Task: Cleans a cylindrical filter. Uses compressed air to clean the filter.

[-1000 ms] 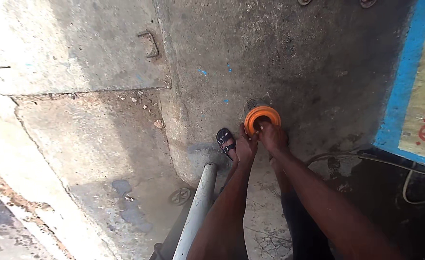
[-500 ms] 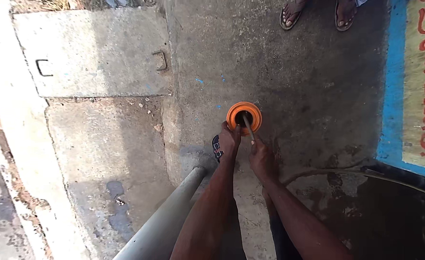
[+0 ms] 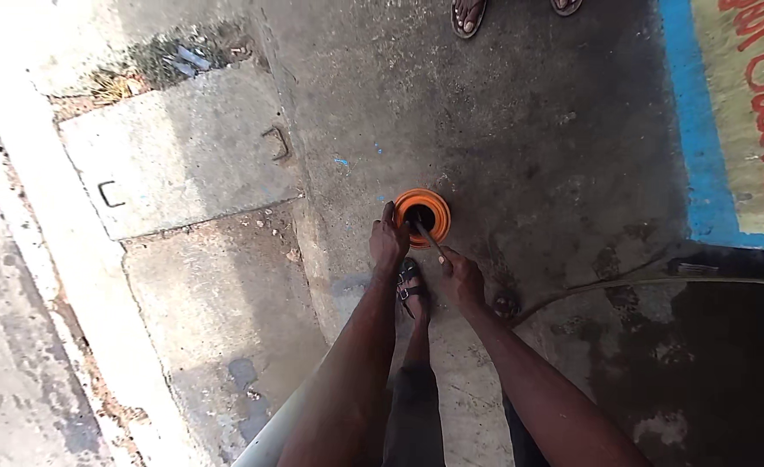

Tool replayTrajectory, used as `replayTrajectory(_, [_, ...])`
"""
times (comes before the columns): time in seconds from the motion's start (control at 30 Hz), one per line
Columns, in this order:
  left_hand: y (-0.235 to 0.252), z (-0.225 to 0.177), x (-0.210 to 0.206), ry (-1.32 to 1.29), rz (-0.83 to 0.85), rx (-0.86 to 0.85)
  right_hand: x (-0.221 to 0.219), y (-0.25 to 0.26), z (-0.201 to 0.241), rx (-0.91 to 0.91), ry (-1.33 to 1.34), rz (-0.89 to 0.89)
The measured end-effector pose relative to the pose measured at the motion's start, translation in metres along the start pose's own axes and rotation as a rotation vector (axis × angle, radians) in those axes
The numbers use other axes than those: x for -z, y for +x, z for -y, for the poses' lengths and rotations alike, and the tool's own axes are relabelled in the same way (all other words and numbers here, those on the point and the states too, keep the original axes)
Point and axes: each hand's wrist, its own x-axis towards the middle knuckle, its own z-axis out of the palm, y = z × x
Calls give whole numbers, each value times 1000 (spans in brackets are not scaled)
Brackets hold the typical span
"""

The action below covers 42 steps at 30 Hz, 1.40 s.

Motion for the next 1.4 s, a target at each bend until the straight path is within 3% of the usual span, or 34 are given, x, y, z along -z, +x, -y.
replayTrajectory(0.27, [-8, 3, 9, 62, 19, 46, -15, -36, -7, -12, 4, -122])
replayTrajectory(0.5, [0, 27, 5, 89, 132, -31, -17, -42, -3, -75, -53, -34])
replayTrajectory(0.63, [-19, 15, -2, 128, 71, 84, -17, -44, 1, -98, -72, -60])
replayTrajectory(0.77, [-26, 0, -2, 264, 189, 166, -23, -52, 3, -128, -103, -33])
replayTrajectory(0.83, [-29, -2, -4, 245, 274, 207, -26, -56, 2, -143, -107, -117])
replayTrajectory(0.93, [-36, 0, -15, 168, 260, 256, -28, -62, 2, -144, -130, -128])
replayTrajectory(1.0, [-41, 4, -25, 79, 90, 214, -24, -63, 6, -185, -147, -122])
replayTrajectory(1.07, [-35, 16, -42, -15, -80, 52, -22, -63, 8, -200, -143, -141])
replayTrajectory(1.17, [-15, 4, -21, -17, 120, -76, -20, -61, 5, -167, -145, -133])
replayTrajectory(1.23, [-8, -2, -13, 50, 204, -74, -20, -59, 6, -166, -155, -185])
replayTrajectory(1.33, [-9, -6, -7, 83, 207, -32, -19, -58, 15, -189, -160, -92])
replayTrajectory(1.4, [-12, -9, -4, 37, 163, 0, -22, -55, 19, -152, -161, -200])
